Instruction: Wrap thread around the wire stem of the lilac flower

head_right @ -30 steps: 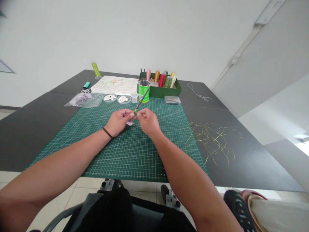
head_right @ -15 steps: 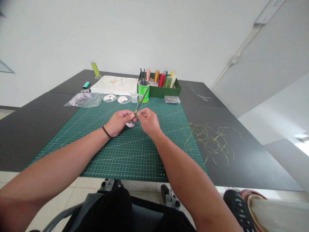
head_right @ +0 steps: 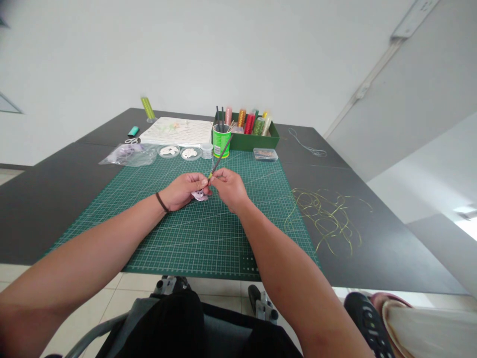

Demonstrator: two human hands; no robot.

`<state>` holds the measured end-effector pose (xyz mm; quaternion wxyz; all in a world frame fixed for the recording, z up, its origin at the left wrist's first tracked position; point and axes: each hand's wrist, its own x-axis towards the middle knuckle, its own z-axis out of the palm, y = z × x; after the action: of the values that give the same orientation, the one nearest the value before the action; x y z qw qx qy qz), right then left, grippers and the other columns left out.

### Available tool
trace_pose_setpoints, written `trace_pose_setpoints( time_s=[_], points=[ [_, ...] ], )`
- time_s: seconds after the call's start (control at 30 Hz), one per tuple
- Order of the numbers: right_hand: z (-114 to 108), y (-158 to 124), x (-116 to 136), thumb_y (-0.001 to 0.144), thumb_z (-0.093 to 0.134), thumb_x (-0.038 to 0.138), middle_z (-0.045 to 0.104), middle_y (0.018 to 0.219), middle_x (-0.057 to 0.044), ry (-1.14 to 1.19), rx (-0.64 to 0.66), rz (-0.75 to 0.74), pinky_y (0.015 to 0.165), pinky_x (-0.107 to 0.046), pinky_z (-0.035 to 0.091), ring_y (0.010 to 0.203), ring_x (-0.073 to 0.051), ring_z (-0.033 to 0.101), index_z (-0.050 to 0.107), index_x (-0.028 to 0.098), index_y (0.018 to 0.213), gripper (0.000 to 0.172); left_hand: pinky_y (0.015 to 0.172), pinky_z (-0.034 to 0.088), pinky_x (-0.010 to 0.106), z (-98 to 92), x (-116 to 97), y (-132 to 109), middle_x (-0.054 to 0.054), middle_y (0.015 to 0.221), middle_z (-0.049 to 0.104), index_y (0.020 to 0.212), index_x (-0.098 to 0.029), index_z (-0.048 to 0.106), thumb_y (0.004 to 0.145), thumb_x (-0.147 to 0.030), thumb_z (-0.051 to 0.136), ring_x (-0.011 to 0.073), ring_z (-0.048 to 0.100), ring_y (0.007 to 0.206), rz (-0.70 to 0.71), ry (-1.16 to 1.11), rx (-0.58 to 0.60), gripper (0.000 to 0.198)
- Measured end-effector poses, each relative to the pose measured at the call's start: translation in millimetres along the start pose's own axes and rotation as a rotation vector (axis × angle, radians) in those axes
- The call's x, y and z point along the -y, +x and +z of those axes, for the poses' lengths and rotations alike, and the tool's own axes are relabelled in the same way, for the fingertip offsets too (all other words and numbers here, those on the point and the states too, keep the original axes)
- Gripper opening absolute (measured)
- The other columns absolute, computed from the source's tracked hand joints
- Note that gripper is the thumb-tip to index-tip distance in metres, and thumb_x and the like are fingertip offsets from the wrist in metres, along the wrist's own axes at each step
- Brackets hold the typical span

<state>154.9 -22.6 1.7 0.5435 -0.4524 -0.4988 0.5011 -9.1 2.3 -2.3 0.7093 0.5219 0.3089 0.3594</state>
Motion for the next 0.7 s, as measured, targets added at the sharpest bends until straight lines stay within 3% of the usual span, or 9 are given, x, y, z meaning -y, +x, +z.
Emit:
trace_pose_setpoints(
  time_s=[0.13,0.37,0.5,0.7],
  points=[
    [-0.9,-4.3,5.7,0.065,0.080,0.037,0.052,0.047,0.009,0.124,0.134,0.037,0.036,-0.021,0.018,0.035,-0.004,0.030,0.056,0.021,0.074,0.030,0.063,0.049,0.024,-3.4,-3.2,-3.5,0.001,0.062,0.067,0.075,-0.013,0.065,0.061,-0.045,0.093,0.0141,0.067,0.065,-0.106,-0.100,0.122,0.045],
    [-3.5,-9.7,5.6,0.070,0.084,0.048,0.054,0.053,0.008,0.239,0.382,0.015,0.036,-0.021,0.018,0.035,-0.002,0.029,0.060,0.019,0.081,0.039,0.067,0.051,0.023,-3.6,-8.9,-11.5,-0.001,0.058,0.064,0.073,-0.011,0.069,0.061,-0.036,0.095,0.0121,0.067,0.061,-0.206,-0.253,0.278,0.038],
    [-3.7,-9.9,4.1,0.069,0.085,0.050,0.059,0.058,0.007,0.249,0.361,0.023,0.036,-0.020,0.020,0.036,-0.002,0.032,0.056,0.020,0.079,0.043,0.068,0.052,0.024,-3.2,-8.4,-11.0,-0.001,0.059,0.065,0.079,-0.011,0.068,0.063,-0.033,0.094,0.0123,0.068,0.062,-0.203,-0.299,0.294,0.037],
    [0.3,-9.8,5.1,0.071,0.082,0.048,0.050,0.048,0.010,0.182,0.236,0.035,0.037,-0.019,0.024,0.036,-0.004,0.035,0.055,0.020,0.079,0.040,0.071,0.053,0.025,-0.5,-4.5,-5.9,-0.001,0.063,0.066,0.080,-0.012,0.063,0.067,-0.032,0.091,0.0148,0.072,0.069,-0.126,-0.310,0.224,0.036]
  ],
)
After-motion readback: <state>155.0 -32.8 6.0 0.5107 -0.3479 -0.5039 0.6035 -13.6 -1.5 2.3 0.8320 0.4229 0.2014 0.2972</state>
